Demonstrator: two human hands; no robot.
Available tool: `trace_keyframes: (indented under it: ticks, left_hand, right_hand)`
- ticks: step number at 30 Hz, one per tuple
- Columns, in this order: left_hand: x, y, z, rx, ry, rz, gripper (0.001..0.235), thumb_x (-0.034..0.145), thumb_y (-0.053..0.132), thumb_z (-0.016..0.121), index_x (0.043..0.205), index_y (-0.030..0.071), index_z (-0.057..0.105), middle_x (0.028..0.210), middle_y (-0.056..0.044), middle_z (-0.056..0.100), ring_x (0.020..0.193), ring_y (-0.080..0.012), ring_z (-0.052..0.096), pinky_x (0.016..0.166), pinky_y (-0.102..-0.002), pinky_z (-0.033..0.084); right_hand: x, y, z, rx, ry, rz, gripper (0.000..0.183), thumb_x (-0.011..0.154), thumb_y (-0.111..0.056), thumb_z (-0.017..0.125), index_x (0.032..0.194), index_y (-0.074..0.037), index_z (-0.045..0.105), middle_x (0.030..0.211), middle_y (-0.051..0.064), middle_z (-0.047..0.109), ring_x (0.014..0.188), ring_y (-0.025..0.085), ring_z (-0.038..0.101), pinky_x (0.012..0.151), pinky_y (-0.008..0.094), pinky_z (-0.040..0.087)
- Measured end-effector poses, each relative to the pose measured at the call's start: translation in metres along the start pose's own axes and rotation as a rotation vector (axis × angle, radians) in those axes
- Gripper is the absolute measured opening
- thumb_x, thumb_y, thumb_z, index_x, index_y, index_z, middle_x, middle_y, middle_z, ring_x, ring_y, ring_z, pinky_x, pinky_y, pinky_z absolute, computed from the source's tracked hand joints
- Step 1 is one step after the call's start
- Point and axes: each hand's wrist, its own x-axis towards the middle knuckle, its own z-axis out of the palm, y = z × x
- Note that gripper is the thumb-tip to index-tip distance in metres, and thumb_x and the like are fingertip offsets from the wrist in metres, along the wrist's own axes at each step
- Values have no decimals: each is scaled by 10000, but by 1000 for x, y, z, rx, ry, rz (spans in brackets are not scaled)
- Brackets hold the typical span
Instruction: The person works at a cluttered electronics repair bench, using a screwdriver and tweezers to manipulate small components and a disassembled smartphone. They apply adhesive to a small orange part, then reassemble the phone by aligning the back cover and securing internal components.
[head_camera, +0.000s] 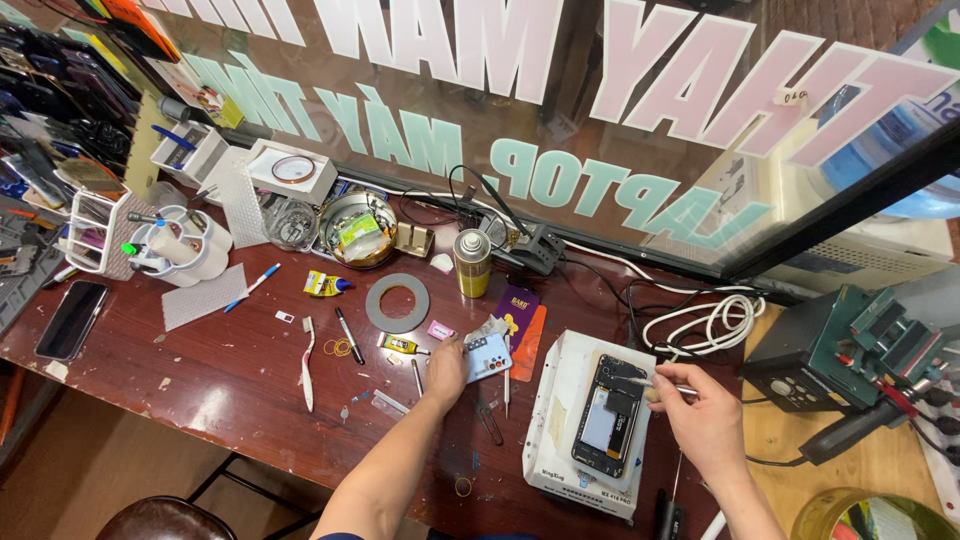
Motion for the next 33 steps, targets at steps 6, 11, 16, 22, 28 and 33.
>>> trace_keyframes:
  ticks: [6,11,16,22,28,33]
  left_hand:
    - [1,3,1,129,-92,96,130,912,25,534,1016,-4,606,1130,-220,620,1072,-426,628,877,-521,537]
    - [1,-12,11,7,-41,66,167,833,-37,558,969,-19,653,1093,-238,640,1038,-436,635,895,-517,522]
    - [0,-14,13,-108,23,31,148,814,28,627,931,-12,708,1021,-217,666,993,-417,648,900,-498,514]
    - [-7,1,8,-95,62,-46,148,844,140,686,919,22,736,1007,-183,669,979,-392,648,874,-484,515]
    - [-8,10,7,-39,63,-23,155,849,120,686,933,-10,692,1002,-201,658,976,-405,637,844,-514,507]
    - [-7,48,7,-378,20,-163,150,836,120,733,906,-4,685,881,-165,747,810,-302,742,761,-421,581]
  right_hand:
    - [2,3,-1,4,-12,25,206,912,-112,721,1086,-5,749,926,96,793,732,162,771,640,277,598]
    - [3,4,-1,26,-13,4,203,913,-104,717,1087,-4,747,926,96,789,732,163,765,647,276,600]
    - [3,1,-2,25,-18,28,200,919,-101,713,1092,-7,747,912,109,791,730,169,767,647,270,588]
    - [1,0,-3,-11,-9,17,209,907,-110,720,1090,-11,747,925,91,794,732,172,778,634,265,579]
    - [2,8,-7,25,-12,30,211,922,-90,710,1112,-4,741,906,107,795,747,156,766,660,268,594]
    - [5,15,-17,111,29,-31,200,940,-80,688,1114,11,725,962,86,766,769,147,742,673,274,613]
